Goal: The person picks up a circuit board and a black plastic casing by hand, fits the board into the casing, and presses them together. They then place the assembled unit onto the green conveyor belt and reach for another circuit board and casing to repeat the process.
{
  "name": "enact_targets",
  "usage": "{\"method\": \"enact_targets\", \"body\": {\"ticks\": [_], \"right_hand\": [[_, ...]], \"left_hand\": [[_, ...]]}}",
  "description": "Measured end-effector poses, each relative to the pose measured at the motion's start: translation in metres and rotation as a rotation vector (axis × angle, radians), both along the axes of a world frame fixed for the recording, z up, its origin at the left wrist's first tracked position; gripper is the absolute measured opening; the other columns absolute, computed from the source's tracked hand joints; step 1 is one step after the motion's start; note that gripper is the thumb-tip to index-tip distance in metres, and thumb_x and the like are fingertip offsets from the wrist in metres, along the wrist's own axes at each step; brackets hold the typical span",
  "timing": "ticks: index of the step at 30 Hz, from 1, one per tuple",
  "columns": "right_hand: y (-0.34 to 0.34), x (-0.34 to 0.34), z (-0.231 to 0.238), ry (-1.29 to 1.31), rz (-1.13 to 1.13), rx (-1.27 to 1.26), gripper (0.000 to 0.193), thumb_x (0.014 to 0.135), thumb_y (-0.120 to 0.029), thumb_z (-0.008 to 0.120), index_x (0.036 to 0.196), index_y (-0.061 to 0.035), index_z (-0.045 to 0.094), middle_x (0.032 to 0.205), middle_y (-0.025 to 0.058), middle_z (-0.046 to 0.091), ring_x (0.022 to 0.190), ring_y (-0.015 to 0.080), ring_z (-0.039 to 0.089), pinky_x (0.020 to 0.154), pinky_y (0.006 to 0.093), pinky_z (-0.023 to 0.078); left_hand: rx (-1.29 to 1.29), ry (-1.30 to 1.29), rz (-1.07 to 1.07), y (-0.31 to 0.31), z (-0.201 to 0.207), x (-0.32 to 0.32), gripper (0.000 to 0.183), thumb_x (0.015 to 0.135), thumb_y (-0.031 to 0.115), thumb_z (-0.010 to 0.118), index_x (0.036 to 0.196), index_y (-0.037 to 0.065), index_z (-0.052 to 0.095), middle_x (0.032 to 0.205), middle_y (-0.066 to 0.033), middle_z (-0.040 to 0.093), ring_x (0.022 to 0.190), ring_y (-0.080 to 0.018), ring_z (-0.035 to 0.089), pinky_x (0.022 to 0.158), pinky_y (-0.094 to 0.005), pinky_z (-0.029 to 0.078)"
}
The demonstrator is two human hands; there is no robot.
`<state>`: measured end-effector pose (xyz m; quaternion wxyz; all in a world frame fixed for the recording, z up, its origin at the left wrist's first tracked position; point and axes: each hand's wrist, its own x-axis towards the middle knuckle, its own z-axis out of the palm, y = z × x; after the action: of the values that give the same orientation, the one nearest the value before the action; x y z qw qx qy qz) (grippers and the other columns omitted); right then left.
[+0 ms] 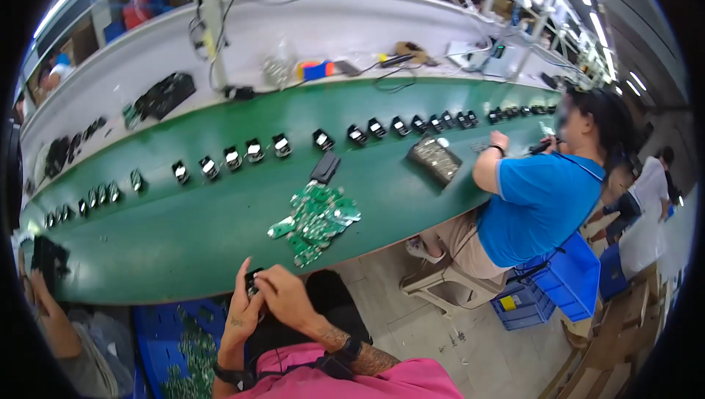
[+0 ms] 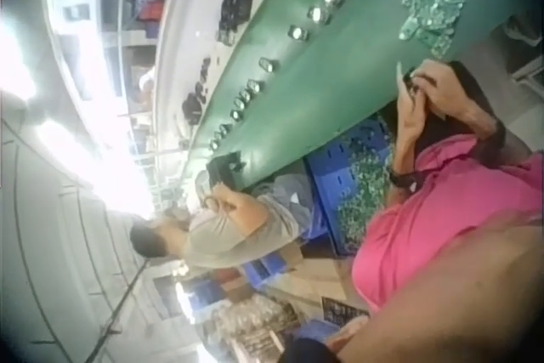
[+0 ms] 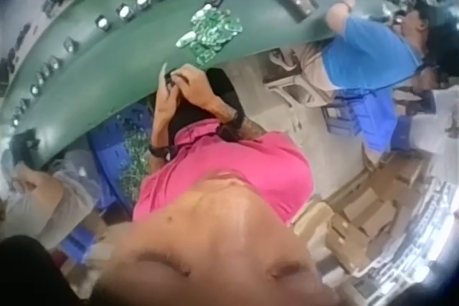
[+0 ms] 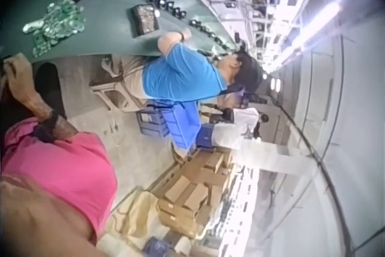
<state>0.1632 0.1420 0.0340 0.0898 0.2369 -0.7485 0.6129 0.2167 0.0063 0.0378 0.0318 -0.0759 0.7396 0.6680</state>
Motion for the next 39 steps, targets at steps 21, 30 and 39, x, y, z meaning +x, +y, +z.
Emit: {"method": "enact_targets", "body": {"ticks": [21,30,39], "right_hand": [[0.022,0.006,0.032,0.012,-0.012,0.138,0.012,0.100,-0.011,0.060,0.099,0.0005,0.064,0.078,0.0006,0.059,0.062,0.0041,0.053,0.052,0.0217,0.040],[0.028,0.000,0.037,-0.496,0.085,-0.101,0.013,0.099,-0.013,0.063,0.096,0.0006,0.062,0.070,-0.0026,0.059,0.054,0.0018,0.050,0.047,0.0189,0.037],[0.027,-0.001,0.031,-0.449,-0.013,-0.149,0.010,0.098,-0.009,0.064,0.094,-0.0002,0.063,0.073,-0.0020,0.060,0.056,0.0017,0.050,0.048,0.0184,0.038]], "left_hand": [[0.260,0.102,0.044,0.012,0.041,0.004,0.058,0.100,0.005,0.052,0.153,0.008,0.027,0.116,-0.0104,0.058,0.087,-0.0116,0.061,0.070,-0.0257,0.053],[0.252,0.056,0.014,0.009,0.047,0.002,0.057,0.099,0.009,0.053,0.153,0.008,0.032,0.102,-0.0082,0.061,0.078,-0.0099,0.061,0.069,-0.0262,0.053],[0.206,0.052,-0.030,0.011,0.052,-0.001,0.060,0.099,0.006,0.051,0.155,0.006,0.029,0.120,-0.0097,0.060,0.088,-0.0118,0.064,0.074,-0.0270,0.053]]}}
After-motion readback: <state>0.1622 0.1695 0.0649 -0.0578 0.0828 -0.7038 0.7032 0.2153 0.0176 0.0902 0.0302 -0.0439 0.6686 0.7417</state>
